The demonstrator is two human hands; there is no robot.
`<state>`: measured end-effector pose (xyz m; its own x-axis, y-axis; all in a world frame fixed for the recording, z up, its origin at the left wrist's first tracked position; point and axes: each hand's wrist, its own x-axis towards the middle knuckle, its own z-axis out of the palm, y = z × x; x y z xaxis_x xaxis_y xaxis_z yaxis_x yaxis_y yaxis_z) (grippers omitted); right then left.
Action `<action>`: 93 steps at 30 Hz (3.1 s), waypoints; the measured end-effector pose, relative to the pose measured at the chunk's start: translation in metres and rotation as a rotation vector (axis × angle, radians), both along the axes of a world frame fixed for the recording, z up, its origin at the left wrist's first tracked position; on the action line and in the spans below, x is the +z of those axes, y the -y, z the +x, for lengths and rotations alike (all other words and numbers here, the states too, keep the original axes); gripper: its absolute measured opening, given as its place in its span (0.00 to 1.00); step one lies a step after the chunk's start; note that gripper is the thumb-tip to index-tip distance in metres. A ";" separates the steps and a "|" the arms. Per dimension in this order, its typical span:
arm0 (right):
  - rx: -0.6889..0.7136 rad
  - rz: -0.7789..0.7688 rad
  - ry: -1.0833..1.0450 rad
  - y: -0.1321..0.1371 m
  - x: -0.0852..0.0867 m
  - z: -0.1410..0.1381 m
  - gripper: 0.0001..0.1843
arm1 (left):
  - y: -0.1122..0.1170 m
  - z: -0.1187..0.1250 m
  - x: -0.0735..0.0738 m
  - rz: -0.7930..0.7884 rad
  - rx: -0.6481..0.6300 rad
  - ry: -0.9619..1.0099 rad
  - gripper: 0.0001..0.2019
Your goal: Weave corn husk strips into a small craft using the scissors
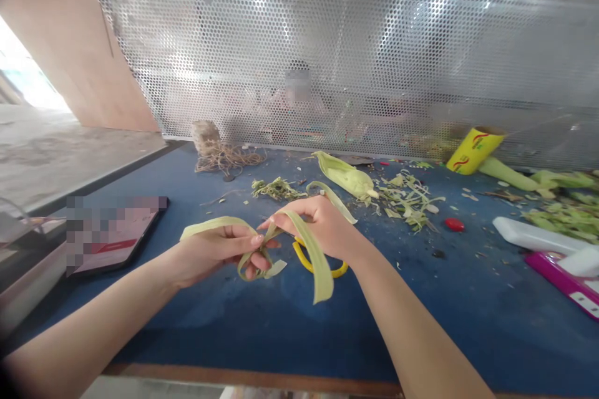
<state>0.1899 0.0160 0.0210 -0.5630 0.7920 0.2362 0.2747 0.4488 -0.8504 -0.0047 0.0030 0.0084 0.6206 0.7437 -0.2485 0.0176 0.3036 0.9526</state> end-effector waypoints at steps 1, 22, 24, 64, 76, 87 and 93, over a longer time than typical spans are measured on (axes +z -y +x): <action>0.021 0.009 -0.007 0.000 0.000 0.000 0.12 | 0.000 0.000 0.000 -0.017 -0.013 -0.004 0.11; 0.058 0.037 -0.510 -0.005 -0.006 -0.002 0.07 | 0.004 -0.005 0.009 -0.012 0.026 0.320 0.14; 0.020 0.091 -0.550 -0.005 -0.008 -0.006 0.06 | 0.003 -0.002 0.008 0.108 0.175 0.338 0.17; -0.537 0.346 -0.039 0.000 -0.022 -0.025 0.05 | 0.002 0.021 -0.007 0.503 0.593 -0.151 0.08; -0.434 -0.280 -0.482 -0.005 -0.028 -0.038 0.07 | -0.004 0.023 -0.012 0.033 0.544 0.282 0.05; -0.370 -0.130 -0.423 -0.010 -0.028 -0.030 0.10 | -0.007 0.020 -0.013 0.016 0.488 0.156 0.07; -0.502 -0.010 -0.414 -0.007 -0.034 -0.036 0.12 | -0.004 0.020 -0.016 -0.035 0.361 0.082 0.10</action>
